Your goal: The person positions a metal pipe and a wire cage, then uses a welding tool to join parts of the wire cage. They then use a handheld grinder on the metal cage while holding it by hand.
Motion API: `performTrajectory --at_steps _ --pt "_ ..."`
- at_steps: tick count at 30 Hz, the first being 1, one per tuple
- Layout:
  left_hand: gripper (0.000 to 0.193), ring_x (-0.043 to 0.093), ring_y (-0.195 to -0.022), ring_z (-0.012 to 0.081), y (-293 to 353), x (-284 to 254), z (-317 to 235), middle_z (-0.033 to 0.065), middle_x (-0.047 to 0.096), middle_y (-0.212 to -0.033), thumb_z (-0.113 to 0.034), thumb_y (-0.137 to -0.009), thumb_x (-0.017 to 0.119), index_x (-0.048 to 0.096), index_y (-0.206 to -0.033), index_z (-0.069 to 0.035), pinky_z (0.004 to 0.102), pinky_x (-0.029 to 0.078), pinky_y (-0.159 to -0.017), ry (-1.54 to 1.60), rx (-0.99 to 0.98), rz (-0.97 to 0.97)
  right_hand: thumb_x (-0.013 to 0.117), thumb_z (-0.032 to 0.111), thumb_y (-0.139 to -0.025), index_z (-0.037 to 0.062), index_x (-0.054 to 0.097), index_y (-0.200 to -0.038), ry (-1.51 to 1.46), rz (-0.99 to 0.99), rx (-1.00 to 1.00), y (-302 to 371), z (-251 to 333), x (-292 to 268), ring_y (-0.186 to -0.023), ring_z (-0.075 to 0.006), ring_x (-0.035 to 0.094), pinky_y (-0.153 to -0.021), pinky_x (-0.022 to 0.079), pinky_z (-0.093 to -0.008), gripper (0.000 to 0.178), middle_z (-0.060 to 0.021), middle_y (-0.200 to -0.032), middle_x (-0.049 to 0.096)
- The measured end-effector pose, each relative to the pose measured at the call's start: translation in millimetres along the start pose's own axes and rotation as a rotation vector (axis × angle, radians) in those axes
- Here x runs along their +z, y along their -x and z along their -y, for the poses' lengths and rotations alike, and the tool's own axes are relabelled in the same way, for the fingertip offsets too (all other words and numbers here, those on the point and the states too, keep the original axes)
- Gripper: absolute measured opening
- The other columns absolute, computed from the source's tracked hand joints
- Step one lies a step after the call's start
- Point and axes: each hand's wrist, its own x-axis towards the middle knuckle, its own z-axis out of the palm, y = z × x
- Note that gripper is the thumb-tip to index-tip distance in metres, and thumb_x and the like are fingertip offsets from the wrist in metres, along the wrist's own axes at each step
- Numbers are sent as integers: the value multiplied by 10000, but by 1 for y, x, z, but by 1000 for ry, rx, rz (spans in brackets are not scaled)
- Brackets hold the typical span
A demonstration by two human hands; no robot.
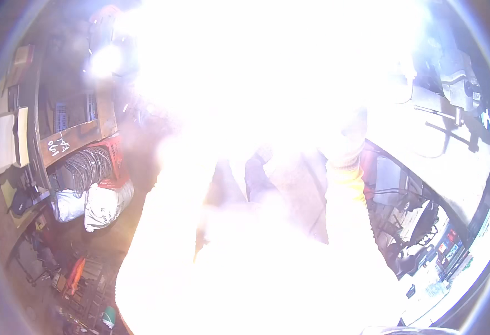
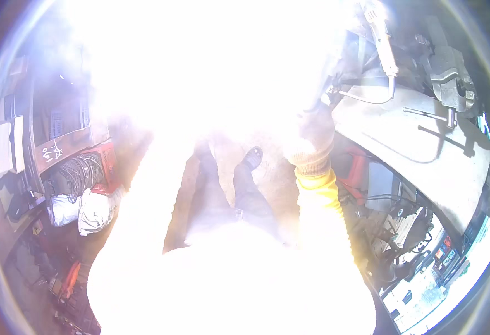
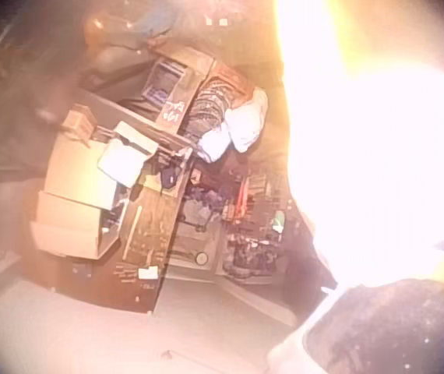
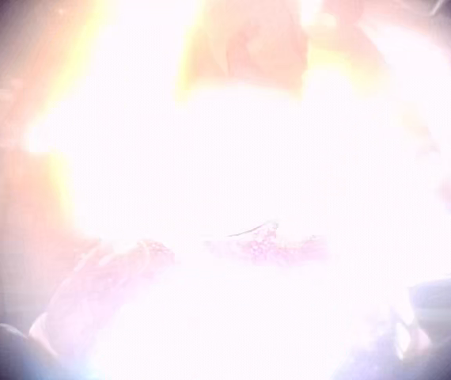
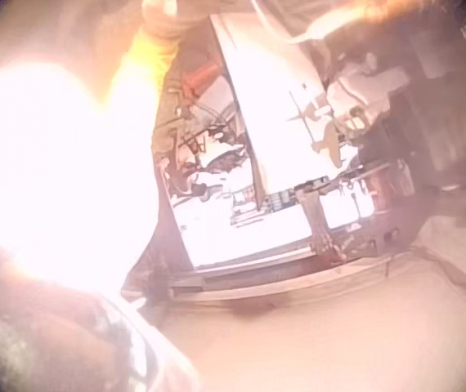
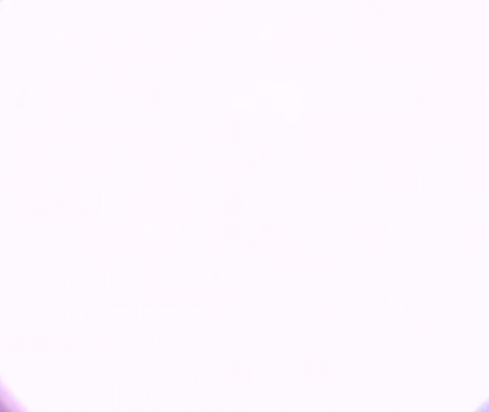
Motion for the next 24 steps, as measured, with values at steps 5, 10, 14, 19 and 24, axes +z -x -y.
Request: performTrajectory --at_steps 5,10,14,19,24 --pt "214 694 -852 137 -2 7 12 46 723 -951 -142 -910 715 697 -1086 -22 268 553 -783 -99 39 -4 604 169 -930 -91 445 -1299 621 -13 -264 -4 9 -11 -743 -150 632 -665 534 -320 479 -95 -935 636" --pt "206 691 -844 133 -6 8 18 36 720 -941 -143 -915 707 698 -1085 -27 266 552 -774 -250 128 -21 667 55 -879 -92 390 -1359 189 -67 147 -4 19 -7 -717 -150 669 -652 546 -280 574 -92 -845 682" --pt "200 689 -837 130 -5 7 10 28 717 -933 -143 -919 700 698 -1085 -31 265 552 -767 -292 60 -31 648 63 -886 -98 370 -1367 248 -35 199 -8 22 -6 -683 -143 669 -630 544 -271 578 -85 -828 684" --pt "208 695 -844 125 -3 2 5 37 730 -980 -125 -904 723 701 -1079 -16 261 559 -781 -9 -154 -27 644 83 -884 -94 409 -1333 294 -9 111 -4 7 -7 -664 -137 667 -636 545 -274 537 -78 -795 684" --pt "219 696 -847 135 -9 -8 27 43 732 -971 -148 -884 749 711 -1057 -20 273 560 -766 326 -90 78 658 74 -867 -63 477 -1257 260 -35 79 -3 5 0 -645 -138 661 -604 542 -283 452 -66 -780 682"
